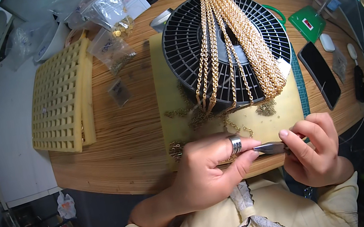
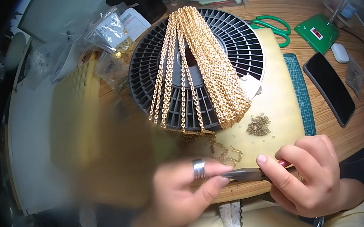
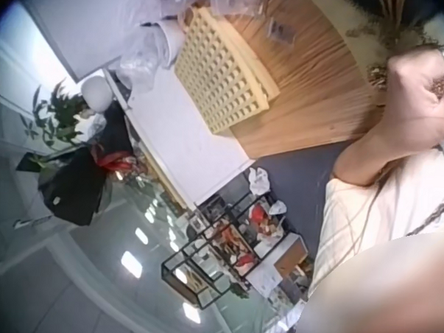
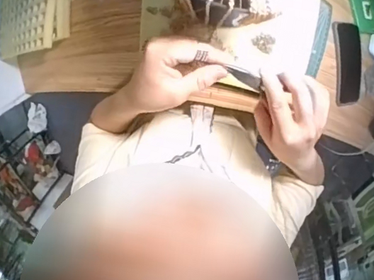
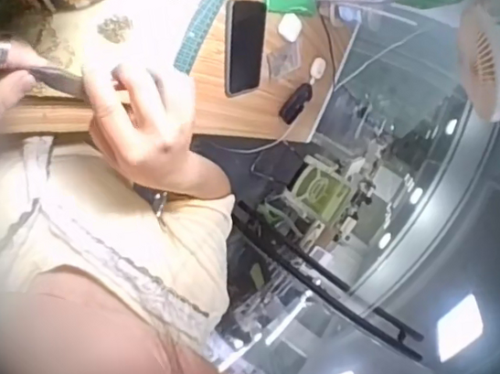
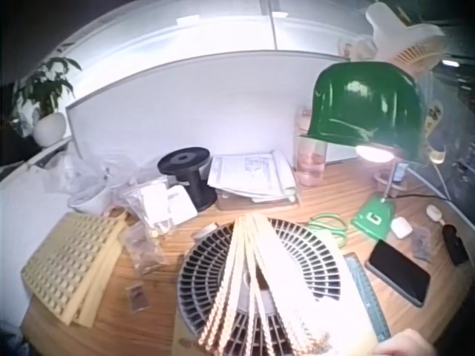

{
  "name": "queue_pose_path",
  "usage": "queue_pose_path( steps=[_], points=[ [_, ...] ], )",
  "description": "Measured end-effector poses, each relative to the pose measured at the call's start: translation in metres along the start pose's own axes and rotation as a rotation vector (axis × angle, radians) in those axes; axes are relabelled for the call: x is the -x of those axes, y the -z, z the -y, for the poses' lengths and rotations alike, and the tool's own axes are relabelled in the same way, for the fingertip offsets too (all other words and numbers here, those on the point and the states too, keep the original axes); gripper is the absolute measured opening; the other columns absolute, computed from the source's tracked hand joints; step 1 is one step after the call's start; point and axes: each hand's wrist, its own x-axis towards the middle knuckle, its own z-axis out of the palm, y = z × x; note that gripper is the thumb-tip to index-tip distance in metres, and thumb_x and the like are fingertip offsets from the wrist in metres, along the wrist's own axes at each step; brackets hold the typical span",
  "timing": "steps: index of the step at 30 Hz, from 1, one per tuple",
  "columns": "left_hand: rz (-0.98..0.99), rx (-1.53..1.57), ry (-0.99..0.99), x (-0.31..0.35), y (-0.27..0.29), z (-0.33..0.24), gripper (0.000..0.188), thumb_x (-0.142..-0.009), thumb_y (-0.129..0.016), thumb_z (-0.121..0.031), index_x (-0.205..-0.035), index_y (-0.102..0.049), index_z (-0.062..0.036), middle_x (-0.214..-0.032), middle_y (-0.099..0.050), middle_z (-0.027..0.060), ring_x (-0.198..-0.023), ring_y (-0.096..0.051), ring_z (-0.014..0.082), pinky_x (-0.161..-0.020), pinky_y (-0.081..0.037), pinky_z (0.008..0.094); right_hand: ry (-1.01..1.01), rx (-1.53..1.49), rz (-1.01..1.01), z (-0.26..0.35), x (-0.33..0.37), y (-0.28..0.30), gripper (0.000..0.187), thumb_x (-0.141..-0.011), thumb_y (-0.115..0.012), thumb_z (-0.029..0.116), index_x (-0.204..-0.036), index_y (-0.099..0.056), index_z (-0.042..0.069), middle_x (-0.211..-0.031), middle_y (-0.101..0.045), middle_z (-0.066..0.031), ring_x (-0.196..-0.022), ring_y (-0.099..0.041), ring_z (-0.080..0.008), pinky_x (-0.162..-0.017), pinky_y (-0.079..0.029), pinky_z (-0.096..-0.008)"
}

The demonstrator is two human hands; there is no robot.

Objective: Assembling and cutting sections of gold jewelry chains at a workbench.

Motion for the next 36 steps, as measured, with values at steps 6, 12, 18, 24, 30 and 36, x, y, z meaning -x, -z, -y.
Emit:
queue_pose_path(
  steps=[6,12,18,24,30,36],
  points=[
    [-0.047,0.012,-0.041,0.003,0.003,0.002,0.014,-0.086,-0.072,-0.004,-0.097,-0.072,0.0031,-0.089,-0.072,0.0137,-0.078,-0.069,0.0171,-0.069,-0.055,0.0273,-0.024,-0.079,-0.013,-0.001,-0.004,0.001,0.058,-0.051,-0.068,0.007,-0.109,-0.070,0.006,-0.090,-0.058,-0.0064,-0.075,-0.052,-0.0225,-0.064,-0.040,-0.0363],
    [-0.082,0.025,-0.186,0.000,-0.001,0.008,0.015,-0.081,-0.074,0.002,-0.097,-0.072,0.0033,-0.077,-0.068,0.0129,-0.064,-0.065,0.0169,-0.056,-0.049,0.0268,-0.041,-0.203,0.009,-0.003,-0.004,-0.001,0.061,-0.049,-0.068,0.005,-0.110,-0.070,0.005,-0.090,-0.058,-0.0070,-0.075,-0.052,-0.0237,-0.063,-0.043,-0.0354],
    [0.003,-0.020,-0.098,0.004,0.003,0.003,0.016,-0.085,-0.072,-0.003,-0.100,-0.072,0.0018,-0.089,-0.071,0.0157,-0.078,-0.070,0.0222,-0.070,-0.055,0.0292,-0.010,-0.214,0.018,-0.004,-0.002,-0.002,0.059,-0.051,-0.068,0.005,-0.110,-0.069,0.004,-0.088,-0.060,-0.0077,-0.070,-0.052,-0.0236,-0.059,-0.044,-0.0331],
    [-0.083,-0.371,-0.318,0.003,-0.006,0.006,0.036,-0.083,-0.071,-0.004,-0.119,-0.067,-0.0012,-0.101,-0.068,0.0179,-0.086,-0.068,0.0304,-0.076,-0.054,0.0343,-0.051,-0.360,0.072,-0.006,-0.001,-0.003,0.056,-0.056,-0.069,0.002,-0.112,-0.067,0.002,-0.085,-0.061,-0.0080,-0.061,-0.052,-0.0216,-0.056,-0.044,-0.0314],
    [-0.152,-0.489,-0.339,0.003,-0.011,-0.001,0.040,-0.076,-0.072,-0.001,-0.116,-0.068,-0.0029,-0.095,-0.067,0.0148,-0.083,-0.064,0.0327,-0.082,-0.052,0.0394,-0.062,-0.415,0.082,-0.006,0.000,-0.003,0.057,-0.056,-0.069,0.002,-0.113,-0.067,0.002,-0.086,-0.061,-0.0082,-0.062,-0.052,-0.0218,-0.056,-0.044,-0.0317],
    [-0.101,-0.558,-0.299,0.005,-0.008,0.005,0.036,-0.072,-0.069,0.004,-0.107,-0.070,-0.0038,-0.088,-0.067,0.0129,-0.078,-0.063,0.0322,-0.080,-0.052,0.0430,0.084,-0.026,-0.025,-0.004,0.000,-0.006,0.060,-0.053,-0.069,0.003,-0.113,-0.067,0.003,-0.090,-0.060,-0.0087,-0.065,-0.049,-0.0239,-0.056,-0.043,-0.0326]
  ],
)
